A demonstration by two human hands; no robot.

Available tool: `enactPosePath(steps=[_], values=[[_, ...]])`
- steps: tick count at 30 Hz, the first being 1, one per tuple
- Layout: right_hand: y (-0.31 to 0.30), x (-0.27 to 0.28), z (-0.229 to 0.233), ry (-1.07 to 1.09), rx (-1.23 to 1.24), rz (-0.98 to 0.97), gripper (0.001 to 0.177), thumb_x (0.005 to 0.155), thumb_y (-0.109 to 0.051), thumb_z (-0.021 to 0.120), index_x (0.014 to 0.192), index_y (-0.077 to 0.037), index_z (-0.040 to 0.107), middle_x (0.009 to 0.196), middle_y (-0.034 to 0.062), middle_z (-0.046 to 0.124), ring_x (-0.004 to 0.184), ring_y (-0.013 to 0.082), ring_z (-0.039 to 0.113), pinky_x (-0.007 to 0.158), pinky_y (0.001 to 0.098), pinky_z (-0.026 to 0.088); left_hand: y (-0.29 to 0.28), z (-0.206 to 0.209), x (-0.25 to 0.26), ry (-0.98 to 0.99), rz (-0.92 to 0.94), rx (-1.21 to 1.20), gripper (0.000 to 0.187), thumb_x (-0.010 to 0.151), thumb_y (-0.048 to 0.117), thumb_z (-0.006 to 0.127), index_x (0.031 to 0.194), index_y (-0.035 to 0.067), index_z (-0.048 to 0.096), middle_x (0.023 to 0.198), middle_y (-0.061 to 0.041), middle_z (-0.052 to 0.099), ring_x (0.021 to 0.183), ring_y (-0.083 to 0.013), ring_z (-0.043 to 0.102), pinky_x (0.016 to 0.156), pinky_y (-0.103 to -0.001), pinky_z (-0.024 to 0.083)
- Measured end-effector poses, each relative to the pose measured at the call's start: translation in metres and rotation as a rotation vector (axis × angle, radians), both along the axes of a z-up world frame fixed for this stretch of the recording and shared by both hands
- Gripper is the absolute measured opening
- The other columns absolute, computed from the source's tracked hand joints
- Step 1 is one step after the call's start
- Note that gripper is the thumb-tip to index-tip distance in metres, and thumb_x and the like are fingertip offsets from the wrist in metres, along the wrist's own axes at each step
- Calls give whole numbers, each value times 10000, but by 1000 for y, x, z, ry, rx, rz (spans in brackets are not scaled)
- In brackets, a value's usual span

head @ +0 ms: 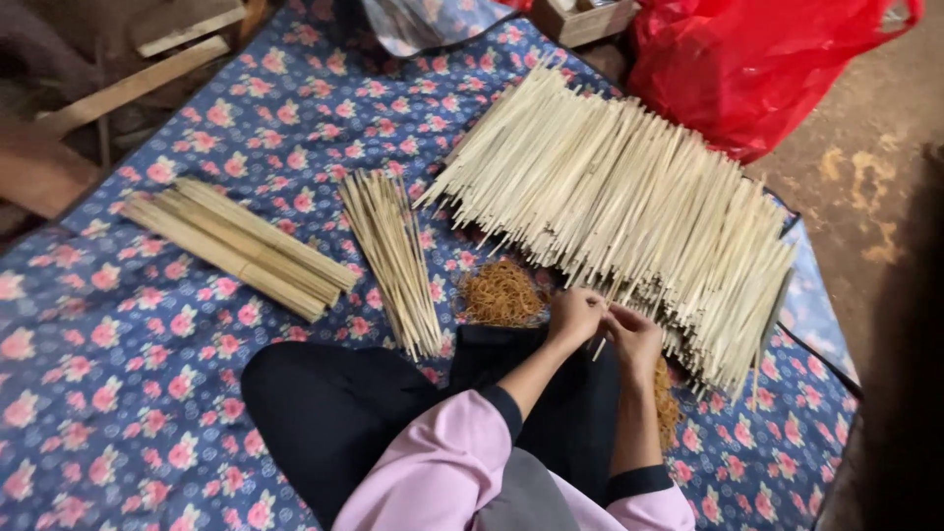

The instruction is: Bundling thin wooden sticks together using rubber bands

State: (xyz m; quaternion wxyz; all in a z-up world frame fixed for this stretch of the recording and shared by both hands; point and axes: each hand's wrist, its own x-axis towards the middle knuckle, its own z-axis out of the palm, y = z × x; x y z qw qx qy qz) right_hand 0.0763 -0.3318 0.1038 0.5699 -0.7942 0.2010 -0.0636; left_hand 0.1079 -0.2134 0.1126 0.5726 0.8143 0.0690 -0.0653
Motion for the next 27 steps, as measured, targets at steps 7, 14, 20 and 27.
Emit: enactPosePath(steps=[7, 14, 20, 27], values=[[142, -1, -27, 112, -80, 275, 406, 707, -112, 940, 1092, -98, 812, 920, 206, 773, 833, 313, 740, 685, 431, 597, 134, -51, -50, 25, 332, -133, 186, 844, 179, 735, 1017, 147, 797, 933, -82, 794, 1002, -327, 741, 928, -435, 563], [266, -28, -85, 318, -43, 527, 295, 740, -84, 835, 1021, -174, 820, 854, 131, 778, 777, 297, 766, 693, 395, 643, 248, -145, -92, 210, 643, 51, 124, 832, 172, 691, 891, 177, 800, 866, -88, 786, 877, -318, 751, 764, -423, 611], [277, -18, -105, 327, -243, 669, 383, 713, -221, 876, 1088, -247, 804, 935, 55, 801, 991, 294, 744, 890, 474, 601, 277, -124, -100, 391, 629, 312, 211, 774, 330, 754, 977, 303, 803, 964, 32, 797, 1042, -245, 742, 902, -386, 602], [195, -31, -49, 56, -243, 409, 246, 802, -168, 829, 1042, -222, 827, 933, 65, 801, 957, 286, 754, 825, 428, 622, 206, -46, -74, 280, 408, 350, 292, 829, 350, 749, 1109, 274, 785, 1069, -2, 777, 1065, -258, 737, 914, -427, 592]])
